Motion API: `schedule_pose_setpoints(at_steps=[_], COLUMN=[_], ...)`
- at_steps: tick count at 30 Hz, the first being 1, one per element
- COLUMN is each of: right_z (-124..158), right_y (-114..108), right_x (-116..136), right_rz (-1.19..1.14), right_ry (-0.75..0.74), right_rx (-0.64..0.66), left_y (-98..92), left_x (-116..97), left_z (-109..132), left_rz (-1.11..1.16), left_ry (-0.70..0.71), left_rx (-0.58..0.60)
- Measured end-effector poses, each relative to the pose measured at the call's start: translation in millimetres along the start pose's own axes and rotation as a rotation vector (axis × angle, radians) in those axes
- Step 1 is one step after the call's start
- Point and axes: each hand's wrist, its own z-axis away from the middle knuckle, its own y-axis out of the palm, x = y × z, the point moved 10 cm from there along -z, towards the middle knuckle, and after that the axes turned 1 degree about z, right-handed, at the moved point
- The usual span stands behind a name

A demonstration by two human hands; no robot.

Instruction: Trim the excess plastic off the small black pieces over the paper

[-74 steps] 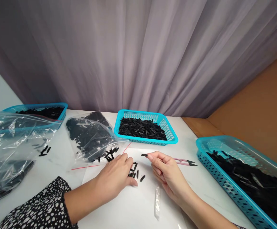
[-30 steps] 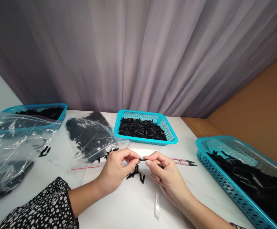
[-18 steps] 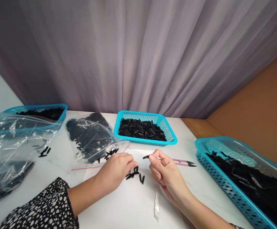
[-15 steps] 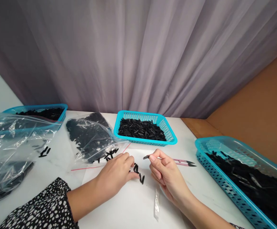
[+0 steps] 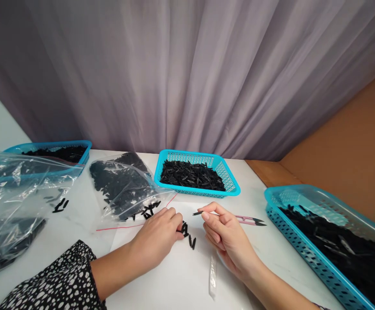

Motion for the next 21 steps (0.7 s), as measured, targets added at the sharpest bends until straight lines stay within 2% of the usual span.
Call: schedule_pose_setpoints(at_steps=[4,7,9,12,21], right_z=[0,0,0,0,3], right_y=[0,1,2,3,6], right_x=[-2,-2,-3,-4,-7], right_rz=[-0.038,-0.066,-0.074,-0.077,-0.076], right_ry=[0.033,0.04,0.043,0.053,0.066], right_rx=[0.01,0.023,0.029,0.034,0.051], left_y=[-13.3,-15.5,-16.9,-16.8,-8.5], left_x=[2,5,5,3,2], left_z=[-1,-1,-1,0,-1], left_rz=[0.378,0.725,0.861,0.953,1.04], left_ry=[-0.045,-0.092,-0.099,-0.097,-0.114], left_rx=[-0.086,-0.104,-0.122,-0.132,-0.11])
